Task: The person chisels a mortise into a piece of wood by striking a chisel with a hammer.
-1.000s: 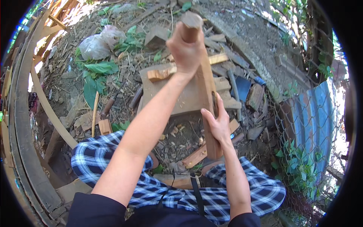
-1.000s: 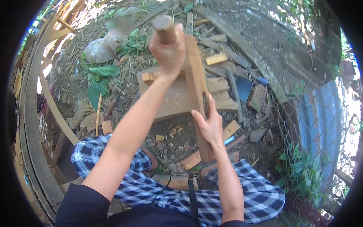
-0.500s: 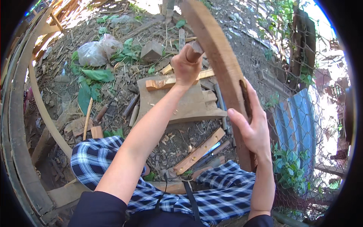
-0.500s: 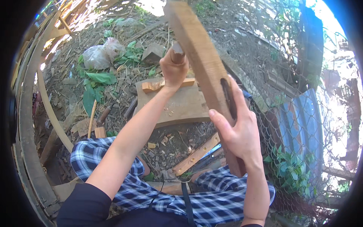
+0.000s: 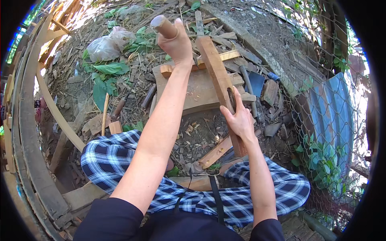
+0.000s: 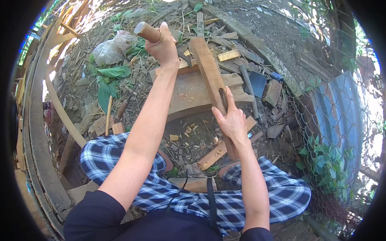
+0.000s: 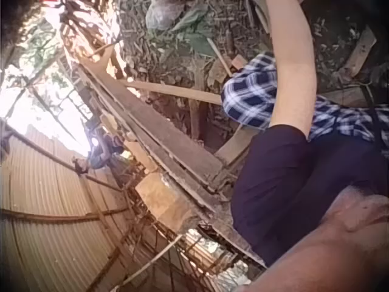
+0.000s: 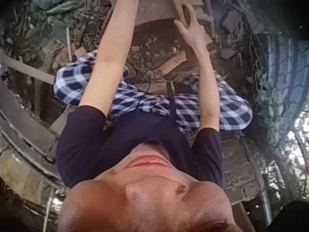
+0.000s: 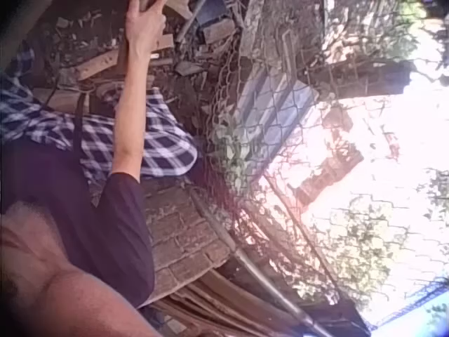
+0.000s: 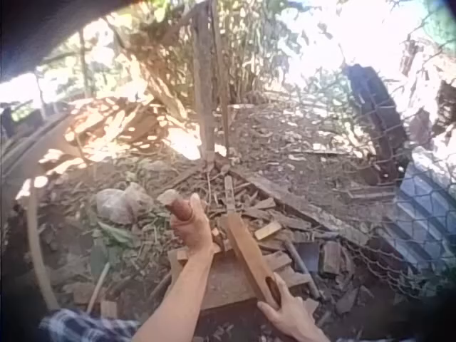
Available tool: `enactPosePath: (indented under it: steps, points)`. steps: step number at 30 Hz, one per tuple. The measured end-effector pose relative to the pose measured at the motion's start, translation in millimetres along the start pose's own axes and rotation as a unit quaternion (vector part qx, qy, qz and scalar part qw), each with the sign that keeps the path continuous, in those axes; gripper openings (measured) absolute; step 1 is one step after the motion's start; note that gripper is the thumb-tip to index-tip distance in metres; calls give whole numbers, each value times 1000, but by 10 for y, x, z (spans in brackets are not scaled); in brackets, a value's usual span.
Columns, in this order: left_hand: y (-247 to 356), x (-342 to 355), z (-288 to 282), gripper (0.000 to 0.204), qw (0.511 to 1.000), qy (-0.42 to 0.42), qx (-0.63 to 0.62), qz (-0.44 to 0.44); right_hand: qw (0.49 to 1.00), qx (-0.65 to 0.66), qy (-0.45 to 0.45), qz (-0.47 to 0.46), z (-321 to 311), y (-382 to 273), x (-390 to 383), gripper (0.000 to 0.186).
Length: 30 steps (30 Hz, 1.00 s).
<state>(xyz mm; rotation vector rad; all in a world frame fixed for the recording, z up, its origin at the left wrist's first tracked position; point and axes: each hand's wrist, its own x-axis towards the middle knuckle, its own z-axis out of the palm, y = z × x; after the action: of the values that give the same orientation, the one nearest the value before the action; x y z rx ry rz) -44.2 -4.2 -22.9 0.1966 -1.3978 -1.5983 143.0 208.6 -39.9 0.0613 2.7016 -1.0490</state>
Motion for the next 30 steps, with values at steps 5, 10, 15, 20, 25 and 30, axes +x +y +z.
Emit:
enactPosePath:
  steps: [5,10,15,20,25,30]
  points:
    - [159,-2,179,24,998,54,13,1,1000,-24,3,7,72,-22,12,85]
    - [150,-146,373,31,976,-169,42,129,1000,-4,9,-5,108,75,58,85]
    - [461,129,391,29,994,-56,-18,95,1000,-28,9,-6,112,30,46,85]
    - [363,255,376,30,997,-42,10,71,1000,-9,15,-12,113,80,43,85]
    - [250,202,296,31,993,-40,62,93,1000,-19,15,-13,119,63,32,86]
    - [227,168,339,31,990,-64,81,95,1000,-2,11,-9,101,65,36,86]
